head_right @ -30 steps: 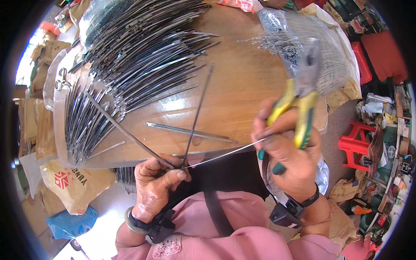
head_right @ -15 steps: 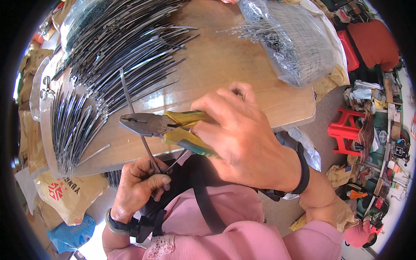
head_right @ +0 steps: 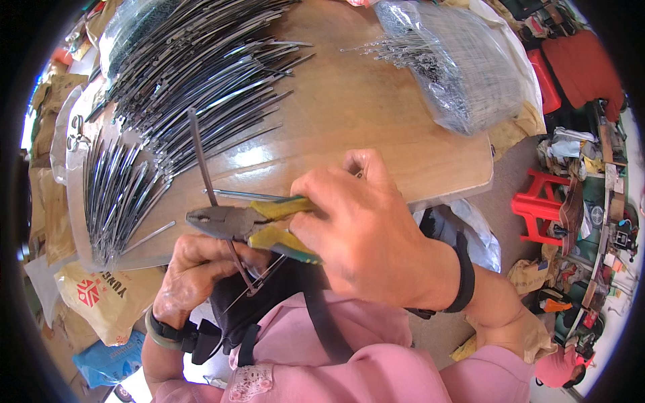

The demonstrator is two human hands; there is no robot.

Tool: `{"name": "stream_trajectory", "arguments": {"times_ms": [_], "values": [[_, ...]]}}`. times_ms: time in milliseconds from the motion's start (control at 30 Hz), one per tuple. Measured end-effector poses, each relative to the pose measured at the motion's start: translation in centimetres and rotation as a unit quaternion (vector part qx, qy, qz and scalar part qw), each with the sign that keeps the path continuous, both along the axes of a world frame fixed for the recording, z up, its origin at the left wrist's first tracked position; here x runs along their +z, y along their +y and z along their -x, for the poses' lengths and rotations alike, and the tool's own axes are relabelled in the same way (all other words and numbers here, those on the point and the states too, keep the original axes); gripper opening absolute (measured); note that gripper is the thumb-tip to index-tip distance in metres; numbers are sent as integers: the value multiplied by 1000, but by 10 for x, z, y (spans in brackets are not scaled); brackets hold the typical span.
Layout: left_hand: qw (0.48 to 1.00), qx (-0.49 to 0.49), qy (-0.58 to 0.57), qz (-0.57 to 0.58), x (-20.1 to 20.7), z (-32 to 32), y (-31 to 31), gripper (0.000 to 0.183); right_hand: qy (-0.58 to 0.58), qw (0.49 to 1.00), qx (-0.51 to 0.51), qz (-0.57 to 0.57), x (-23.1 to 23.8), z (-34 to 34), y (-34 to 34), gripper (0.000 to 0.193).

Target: The person sits at a wooden table and uses pliers to cut or trim the ends of thin metal strips. They pick up individual strips from a pile, apply the pliers to the end, and place the processed strips back onto the table.

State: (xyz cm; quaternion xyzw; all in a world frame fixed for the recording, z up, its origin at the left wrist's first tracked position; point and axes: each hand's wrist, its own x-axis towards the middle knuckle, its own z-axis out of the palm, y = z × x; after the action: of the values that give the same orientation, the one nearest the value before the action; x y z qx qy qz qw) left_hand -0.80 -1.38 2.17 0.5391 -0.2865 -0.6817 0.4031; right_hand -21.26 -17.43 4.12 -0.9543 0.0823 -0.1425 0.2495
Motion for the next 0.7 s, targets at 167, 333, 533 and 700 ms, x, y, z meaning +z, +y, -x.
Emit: {"name": "stream_trajectory", "arguments": {"times_ms": [167,333,533,700], "values": [[991,-9,86,-97,5,22,-13,20,-1,1000,2,-24,-3,0,12,32],[926,220,271,-146,-11,44,0,17,-51,998,-41,8,-17,-2,12,27],[936,303,175,-26,-8,55,14,16,27,990,-61,-127,-11,31,13,30],[944,323,45,47,-8,62,19,15,65,973,-28,-221,-12,32,22,43]]}}
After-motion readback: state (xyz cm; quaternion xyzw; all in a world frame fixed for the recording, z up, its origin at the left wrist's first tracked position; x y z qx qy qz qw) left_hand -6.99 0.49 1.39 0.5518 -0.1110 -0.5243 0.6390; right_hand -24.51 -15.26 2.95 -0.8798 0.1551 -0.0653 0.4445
